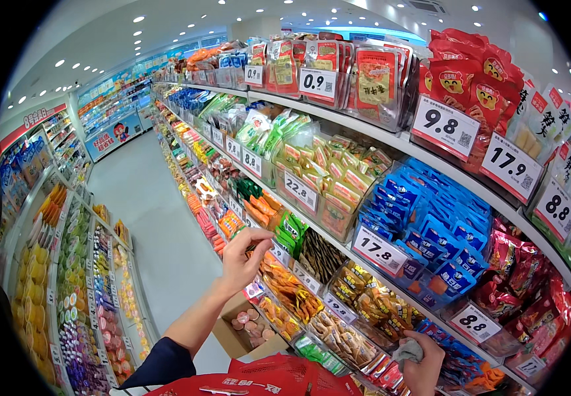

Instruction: The person wipes various snack packages and shelf surfaces in a supermarket aisle using a cloth. They handle multiple snack items, wipe them individually, and move along the aisle to clean different sections.

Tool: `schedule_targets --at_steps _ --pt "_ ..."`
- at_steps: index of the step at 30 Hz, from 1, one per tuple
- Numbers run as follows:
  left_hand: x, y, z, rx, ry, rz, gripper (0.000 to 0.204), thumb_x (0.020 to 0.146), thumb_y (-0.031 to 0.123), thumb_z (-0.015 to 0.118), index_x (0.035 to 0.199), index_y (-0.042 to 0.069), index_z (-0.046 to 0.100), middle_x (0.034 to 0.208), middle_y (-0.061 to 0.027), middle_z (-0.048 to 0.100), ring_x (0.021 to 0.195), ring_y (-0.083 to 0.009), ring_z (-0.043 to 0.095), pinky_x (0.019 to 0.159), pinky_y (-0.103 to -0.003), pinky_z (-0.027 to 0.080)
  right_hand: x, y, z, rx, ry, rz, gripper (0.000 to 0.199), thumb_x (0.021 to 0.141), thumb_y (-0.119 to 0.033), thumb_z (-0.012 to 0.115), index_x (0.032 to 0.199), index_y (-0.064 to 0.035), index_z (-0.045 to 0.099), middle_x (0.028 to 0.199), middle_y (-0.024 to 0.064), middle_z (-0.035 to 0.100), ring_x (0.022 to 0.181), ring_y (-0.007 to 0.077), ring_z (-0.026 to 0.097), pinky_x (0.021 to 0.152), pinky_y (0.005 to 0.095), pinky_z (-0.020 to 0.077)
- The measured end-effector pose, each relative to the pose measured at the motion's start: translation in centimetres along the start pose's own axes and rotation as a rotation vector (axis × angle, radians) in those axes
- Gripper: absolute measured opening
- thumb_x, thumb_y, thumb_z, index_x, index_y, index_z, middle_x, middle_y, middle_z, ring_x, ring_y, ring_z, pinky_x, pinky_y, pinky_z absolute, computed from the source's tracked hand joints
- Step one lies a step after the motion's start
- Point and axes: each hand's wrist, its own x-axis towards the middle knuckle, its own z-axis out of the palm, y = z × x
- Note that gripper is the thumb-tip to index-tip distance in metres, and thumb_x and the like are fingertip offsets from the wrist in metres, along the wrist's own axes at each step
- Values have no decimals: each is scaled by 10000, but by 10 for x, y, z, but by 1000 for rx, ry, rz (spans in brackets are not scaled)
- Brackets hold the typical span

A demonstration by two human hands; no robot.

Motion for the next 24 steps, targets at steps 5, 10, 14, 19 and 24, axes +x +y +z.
schedule_targets --at_steps 5,10,14,19,24 --pt "150 -17 -8 -112 -35 213 123 919 -13 635 1038 -11 666 951 -123 679 832 -212 676 741 -307 542 1 -28 24 -112 -69 -31 596 670 117 460 1189 -60 693 1120 169 720 979 287 702 855 413 541" --pt "259 -24 39 94 -660 301 253 1003 150 562 1167 -25 643 1108 -179 683 1076 -313 657 898 -372 517 31 -94 83 85 85 -125 290 737 77 725 1016 -3 721 868 117 741 786 200 703 703 331 532" --pt "307 -54 105 244 -1059 344 427 1026 348 477 1262 14 598 1243 -214 633 1157 -394 597 989 -446 468 58 -152 112 -38 15 -322 378 678 78 712 1039 -31 722 905 128 733 812 276 708 723 337 531" --pt "335 -55 165 342 -1212 534 530 1037 469 395 1351 70 548 1320 -201 597 1216 -391 560 1018 -455 447 55 -175 131 -110 -73 -331 519 579 109 606 1067 -31 715 926 139 719 847 302 697 750 351 529" --pt "336 -89 196 460 -1043 569 442 1023 409 435 1333 122 565 1277 -159 626 1170 -355 584 1005 -446 451 41 -149 130 -30 -60 -313 592 585 112 539 1128 -57 704 1067 173 709 977 370 683 838 389 544"
